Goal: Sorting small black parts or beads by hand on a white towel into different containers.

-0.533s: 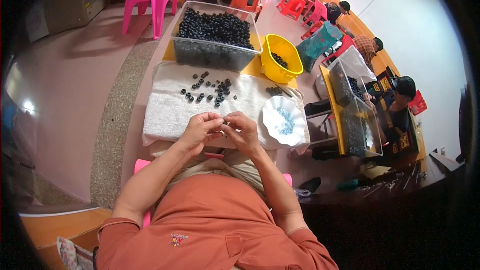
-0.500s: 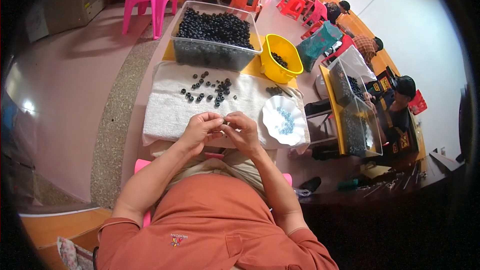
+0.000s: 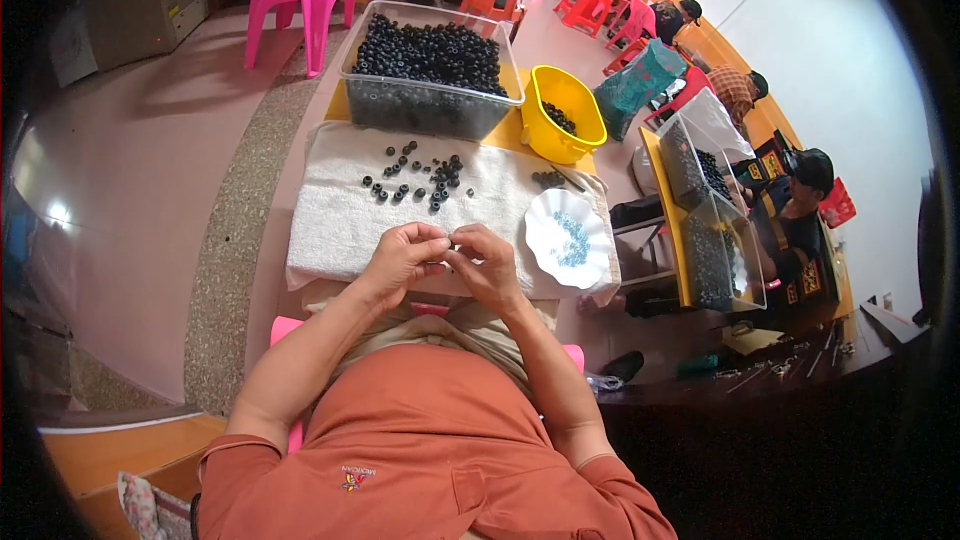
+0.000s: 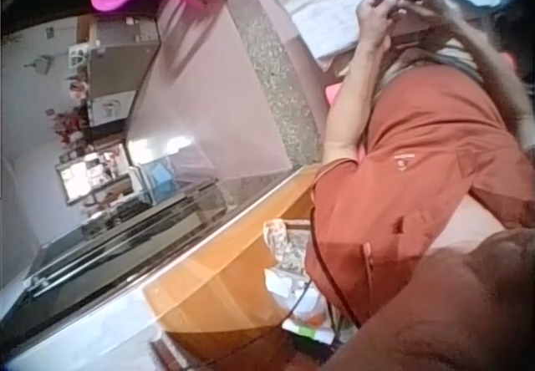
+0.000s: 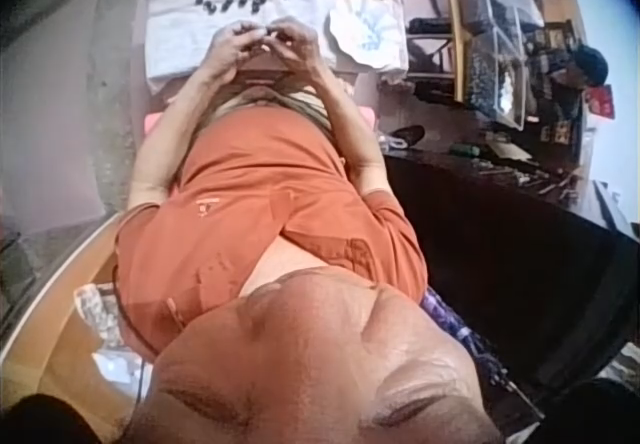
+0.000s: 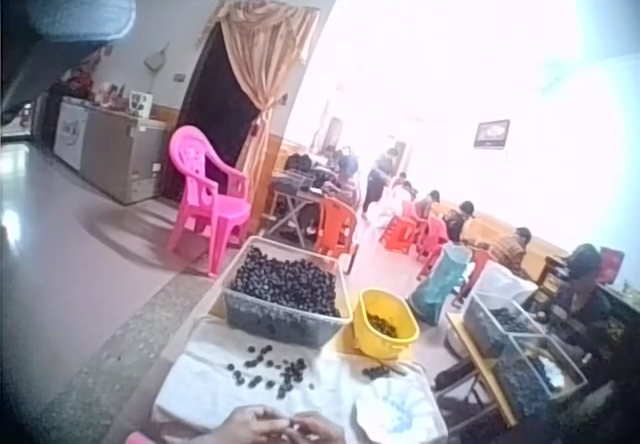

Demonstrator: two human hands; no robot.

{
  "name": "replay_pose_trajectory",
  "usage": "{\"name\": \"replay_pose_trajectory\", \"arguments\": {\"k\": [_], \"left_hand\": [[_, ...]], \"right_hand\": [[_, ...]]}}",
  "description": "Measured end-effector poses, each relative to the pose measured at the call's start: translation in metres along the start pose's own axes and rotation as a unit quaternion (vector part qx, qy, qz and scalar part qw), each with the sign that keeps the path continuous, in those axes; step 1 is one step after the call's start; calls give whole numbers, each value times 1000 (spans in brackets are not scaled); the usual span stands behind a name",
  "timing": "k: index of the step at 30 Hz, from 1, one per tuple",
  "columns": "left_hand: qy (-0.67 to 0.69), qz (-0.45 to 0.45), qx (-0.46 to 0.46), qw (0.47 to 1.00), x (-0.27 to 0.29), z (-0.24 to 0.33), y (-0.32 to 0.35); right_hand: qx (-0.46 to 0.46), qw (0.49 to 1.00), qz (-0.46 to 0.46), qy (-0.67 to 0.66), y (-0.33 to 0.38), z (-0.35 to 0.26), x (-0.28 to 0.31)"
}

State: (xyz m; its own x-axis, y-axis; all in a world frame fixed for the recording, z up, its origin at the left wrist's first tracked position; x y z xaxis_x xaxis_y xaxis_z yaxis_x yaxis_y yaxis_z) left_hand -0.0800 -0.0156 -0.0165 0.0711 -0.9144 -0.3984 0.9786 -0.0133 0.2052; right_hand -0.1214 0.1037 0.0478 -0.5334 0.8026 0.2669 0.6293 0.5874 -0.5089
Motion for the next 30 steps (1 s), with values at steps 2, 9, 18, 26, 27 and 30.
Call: {"name": "replay_pose_trajectory", "arguments": {"k": [2,9,18,26,27,30], "left_hand": [[2,-4,0,1000,0,0,0],[21,3,8,1000,1,2,0],[17,2,15,1000,0,-1,0],[7,3,12,1000,0,-3,0],[6,2,12,1000,-1,-3,-1],[1,2,16,1000,-1,-2,0]], "right_hand": [[3,1000,-1,-4,0,0,0],[40,999,0,21,-1,-5,-2],[-6,1000,4,-4,0,0,0],[2,1000,-6,-27,1,3,1],[2,1000,-5,-26,2,4,1],[6,1000,0,-22,2,4,1]]}}
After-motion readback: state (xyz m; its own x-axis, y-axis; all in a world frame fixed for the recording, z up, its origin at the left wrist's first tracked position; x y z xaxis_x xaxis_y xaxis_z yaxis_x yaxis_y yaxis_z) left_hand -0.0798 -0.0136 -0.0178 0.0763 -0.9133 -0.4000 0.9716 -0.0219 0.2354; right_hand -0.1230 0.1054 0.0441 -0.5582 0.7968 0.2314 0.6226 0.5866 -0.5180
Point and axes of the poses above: each hand's wrist, its own y-axis away from the middle knuckle, its own x-axis out of the back of the hand, z = x × y, the point moved 8 cm from there along -y, towards the middle knuckle, and after that the axes turned 14 degrees about -y, right-handed, at the moved point
